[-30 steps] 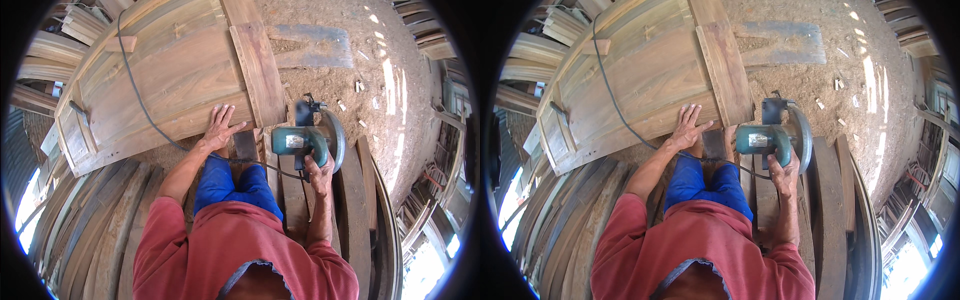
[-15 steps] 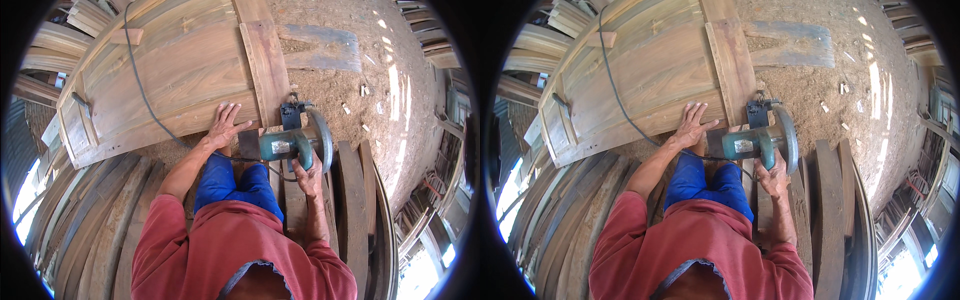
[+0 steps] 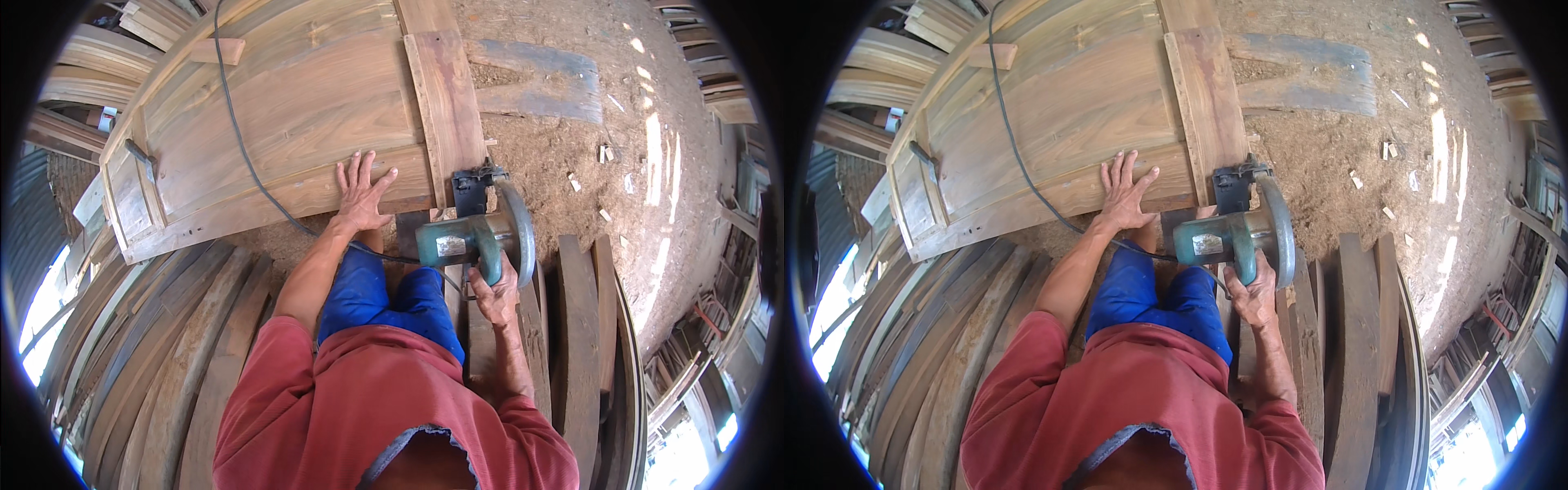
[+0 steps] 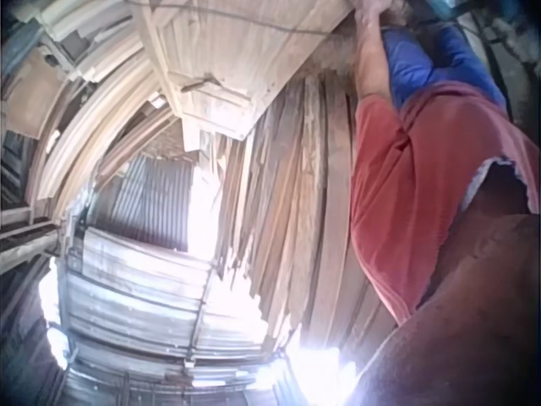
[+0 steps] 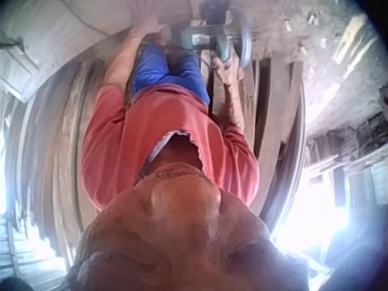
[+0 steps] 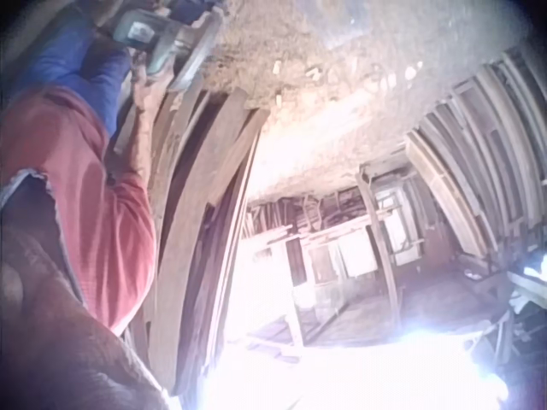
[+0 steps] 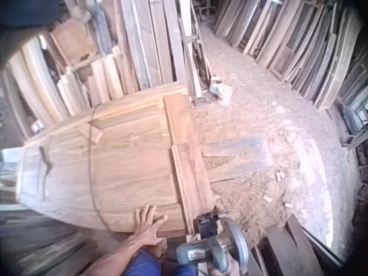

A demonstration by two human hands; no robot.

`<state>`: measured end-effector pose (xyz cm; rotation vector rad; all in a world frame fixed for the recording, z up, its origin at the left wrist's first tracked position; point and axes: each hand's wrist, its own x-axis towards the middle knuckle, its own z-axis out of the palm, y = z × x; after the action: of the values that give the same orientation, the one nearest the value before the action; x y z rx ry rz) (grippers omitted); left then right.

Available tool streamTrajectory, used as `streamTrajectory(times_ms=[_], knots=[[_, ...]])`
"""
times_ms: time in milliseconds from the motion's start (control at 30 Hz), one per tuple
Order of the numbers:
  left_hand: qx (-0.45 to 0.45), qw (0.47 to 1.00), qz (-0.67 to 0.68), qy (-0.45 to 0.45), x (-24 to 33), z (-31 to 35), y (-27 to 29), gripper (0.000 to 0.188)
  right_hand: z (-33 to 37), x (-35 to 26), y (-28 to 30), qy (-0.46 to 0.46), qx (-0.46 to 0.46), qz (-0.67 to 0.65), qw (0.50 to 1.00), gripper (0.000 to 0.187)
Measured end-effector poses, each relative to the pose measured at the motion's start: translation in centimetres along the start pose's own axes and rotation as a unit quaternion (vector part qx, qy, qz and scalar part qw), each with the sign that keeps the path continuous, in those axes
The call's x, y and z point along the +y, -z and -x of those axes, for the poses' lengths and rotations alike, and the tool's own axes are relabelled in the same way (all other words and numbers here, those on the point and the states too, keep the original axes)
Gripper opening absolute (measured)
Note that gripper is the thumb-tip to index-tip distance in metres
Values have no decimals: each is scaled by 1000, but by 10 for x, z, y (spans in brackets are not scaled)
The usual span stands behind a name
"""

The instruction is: The person uses a circular saw to trim a wooden door, cleans the wood scraps from the workspace by hand, and then uses a hammer to attach decorative wooden panels to the door surface.

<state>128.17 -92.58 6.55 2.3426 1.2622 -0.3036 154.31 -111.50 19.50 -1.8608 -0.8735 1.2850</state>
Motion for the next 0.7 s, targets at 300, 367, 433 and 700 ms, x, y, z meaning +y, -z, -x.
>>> streamTrajectory(times_ms=[300,367,433,700], knots=[[-6,1000,15,7,3,1,3,101,-4,19,-17,13,-10,-33,999,25],[-3,1000,16,5,2,1,2,101,-6,22,-19,23,-18,-42,999,26],[-1,1000,18,3,1,1,1,101,-8,22,-22,43,-17,-27,999,26],[11,1000,14,-4,0,0,-2,103,-10,20,-28,31,-24,-42,998,21]])
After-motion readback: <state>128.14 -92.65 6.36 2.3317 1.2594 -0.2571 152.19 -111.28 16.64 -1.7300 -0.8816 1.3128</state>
